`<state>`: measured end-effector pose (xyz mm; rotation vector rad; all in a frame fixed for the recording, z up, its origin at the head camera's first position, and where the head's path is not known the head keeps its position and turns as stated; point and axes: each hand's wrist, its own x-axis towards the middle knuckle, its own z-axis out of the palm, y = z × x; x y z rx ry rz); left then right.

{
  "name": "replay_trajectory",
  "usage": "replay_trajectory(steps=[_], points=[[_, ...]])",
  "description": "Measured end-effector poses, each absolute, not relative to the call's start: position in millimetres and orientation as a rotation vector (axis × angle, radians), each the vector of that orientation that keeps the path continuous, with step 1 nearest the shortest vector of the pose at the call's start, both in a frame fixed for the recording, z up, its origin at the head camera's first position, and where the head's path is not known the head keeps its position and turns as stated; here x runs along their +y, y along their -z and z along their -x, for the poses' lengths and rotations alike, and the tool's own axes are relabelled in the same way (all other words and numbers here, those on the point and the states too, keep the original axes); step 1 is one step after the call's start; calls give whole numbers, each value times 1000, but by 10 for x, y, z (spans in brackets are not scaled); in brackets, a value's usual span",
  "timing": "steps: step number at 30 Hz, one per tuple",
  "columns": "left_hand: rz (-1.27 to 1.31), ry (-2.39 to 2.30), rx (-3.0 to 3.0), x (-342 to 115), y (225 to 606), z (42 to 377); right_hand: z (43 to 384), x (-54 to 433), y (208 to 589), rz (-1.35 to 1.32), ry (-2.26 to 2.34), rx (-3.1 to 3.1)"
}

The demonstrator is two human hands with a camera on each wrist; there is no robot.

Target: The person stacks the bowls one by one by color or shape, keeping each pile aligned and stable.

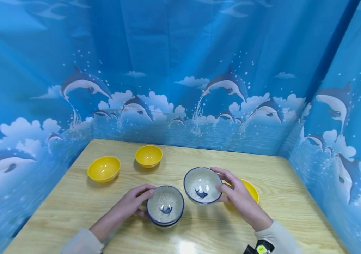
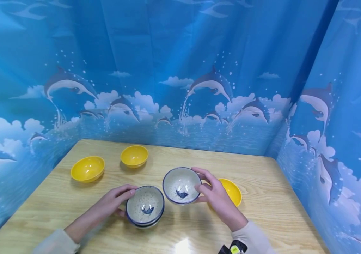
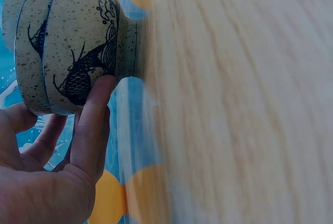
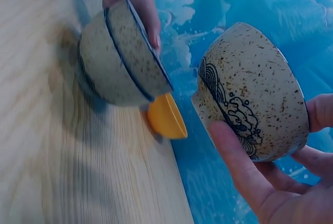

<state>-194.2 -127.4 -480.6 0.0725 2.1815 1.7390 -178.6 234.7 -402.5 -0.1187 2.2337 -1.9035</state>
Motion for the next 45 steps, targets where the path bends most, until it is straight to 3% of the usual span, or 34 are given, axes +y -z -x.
replay_trajectory(steps=[45], points=[[-105,-1768,2147,-1281,4801,1938,1731,1560,4160,419,1768,2263]])
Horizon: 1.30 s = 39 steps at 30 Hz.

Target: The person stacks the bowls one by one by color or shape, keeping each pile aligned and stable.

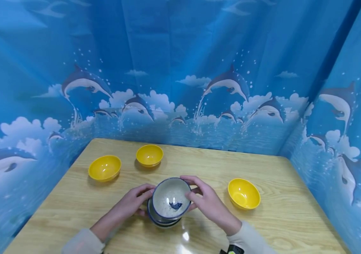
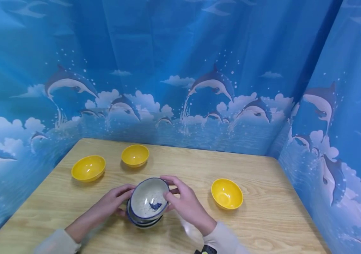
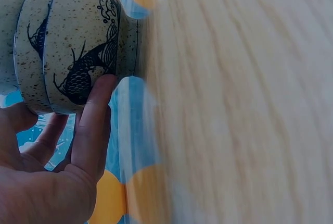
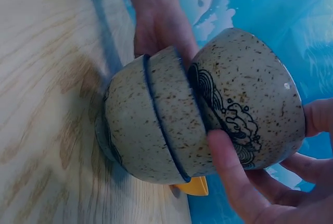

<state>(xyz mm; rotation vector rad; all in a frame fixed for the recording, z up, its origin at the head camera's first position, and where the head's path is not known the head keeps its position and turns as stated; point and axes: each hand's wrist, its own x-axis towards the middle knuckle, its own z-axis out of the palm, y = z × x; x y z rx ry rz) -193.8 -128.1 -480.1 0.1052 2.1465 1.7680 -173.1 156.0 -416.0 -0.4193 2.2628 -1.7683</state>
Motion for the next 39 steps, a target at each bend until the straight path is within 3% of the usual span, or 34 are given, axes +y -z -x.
replay_trajectory(steps=[17,39], points=[[-60,-1747,2178,-1257,4769,1941,1713,1416,4374,621,1467,2722],[-13,-1733,2186,-1235,4738,1943,1697,1383,4521,506,1589,2609]])
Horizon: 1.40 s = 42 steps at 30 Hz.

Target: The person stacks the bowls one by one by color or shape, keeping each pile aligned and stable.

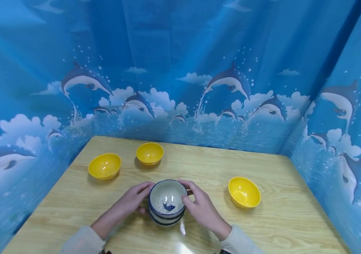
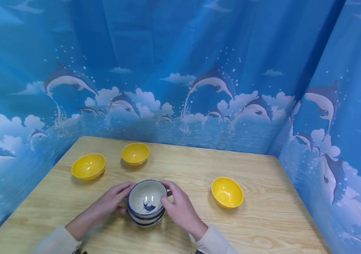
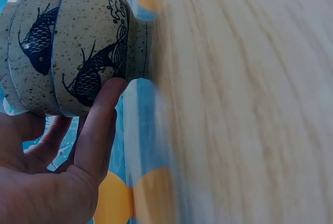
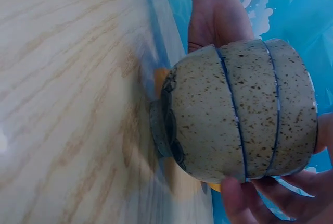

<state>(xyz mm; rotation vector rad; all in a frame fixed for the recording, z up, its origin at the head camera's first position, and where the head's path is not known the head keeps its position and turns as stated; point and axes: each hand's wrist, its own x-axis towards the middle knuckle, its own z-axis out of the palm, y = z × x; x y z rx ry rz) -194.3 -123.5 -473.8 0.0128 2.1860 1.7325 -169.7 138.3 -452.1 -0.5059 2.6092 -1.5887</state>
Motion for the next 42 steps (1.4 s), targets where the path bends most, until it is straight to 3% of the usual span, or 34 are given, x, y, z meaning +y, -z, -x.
replay_trajectory(steps=[14,33,42], points=[[-29,-1710,2208,-1250,4728,1940,1668,1366,4518,497,1595,2632],[-279,-1775,1930,-1461,4754,1935,1638,1385,4513,451,1632,2583],[-216,-1769,1980,-1414,4744,1913,1645,1382,4510,402,1677,2550]])
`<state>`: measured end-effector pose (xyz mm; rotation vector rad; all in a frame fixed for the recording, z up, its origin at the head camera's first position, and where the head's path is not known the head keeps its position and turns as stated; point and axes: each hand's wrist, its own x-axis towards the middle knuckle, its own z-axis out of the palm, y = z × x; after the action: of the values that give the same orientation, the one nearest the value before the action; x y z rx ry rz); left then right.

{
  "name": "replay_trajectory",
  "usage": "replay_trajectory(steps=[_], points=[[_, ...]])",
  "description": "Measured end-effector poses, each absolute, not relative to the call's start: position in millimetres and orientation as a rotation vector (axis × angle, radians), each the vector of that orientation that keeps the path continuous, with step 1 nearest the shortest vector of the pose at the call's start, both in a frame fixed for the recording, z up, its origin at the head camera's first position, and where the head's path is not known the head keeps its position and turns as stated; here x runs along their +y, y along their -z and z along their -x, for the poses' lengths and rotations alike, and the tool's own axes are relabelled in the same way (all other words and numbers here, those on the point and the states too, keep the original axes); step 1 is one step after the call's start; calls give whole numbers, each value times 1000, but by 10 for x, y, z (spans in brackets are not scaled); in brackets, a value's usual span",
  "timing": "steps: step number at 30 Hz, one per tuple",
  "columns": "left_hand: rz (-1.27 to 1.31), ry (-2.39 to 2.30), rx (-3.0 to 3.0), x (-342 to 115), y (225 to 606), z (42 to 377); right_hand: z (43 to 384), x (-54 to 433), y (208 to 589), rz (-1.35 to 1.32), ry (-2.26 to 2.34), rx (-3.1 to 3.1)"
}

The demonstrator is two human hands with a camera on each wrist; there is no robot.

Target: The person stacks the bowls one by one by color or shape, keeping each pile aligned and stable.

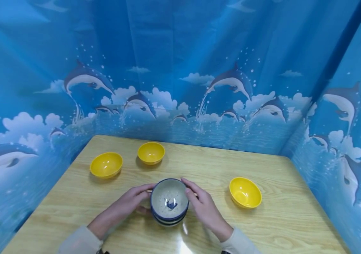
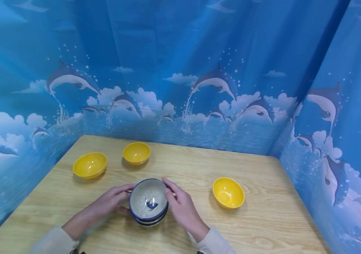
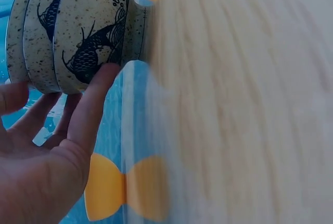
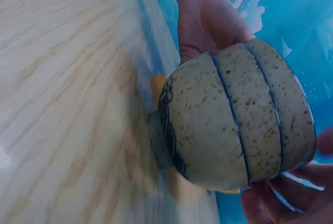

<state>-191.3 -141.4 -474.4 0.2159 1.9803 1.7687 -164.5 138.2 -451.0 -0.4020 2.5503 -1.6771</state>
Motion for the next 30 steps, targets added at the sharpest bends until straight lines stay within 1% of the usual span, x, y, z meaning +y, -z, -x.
replay_trajectory(steps=[6,10,15,18,24,30], points=[[-144,-1773,2079,-1328,4703,1898,1615,1496,4603,520,1603,2408],[-169,-1724,2259,-1262,4660,1887,1617,1546,4681,606,1565,2362],[-228,-1517,2693,-1172,4613,1888,1609,1563,4750,586,1566,2325],[-246,-1473,2820,-1117,4584,1893,1599,1562,4774,576,1575,2326],[-300,-1437,2957,-1046,4536,1879,1585,1544,4777,566,1603,2315],[-288,-1369,2970,-1018,4487,1875,1574,1544,4773,552,1613,2316]])
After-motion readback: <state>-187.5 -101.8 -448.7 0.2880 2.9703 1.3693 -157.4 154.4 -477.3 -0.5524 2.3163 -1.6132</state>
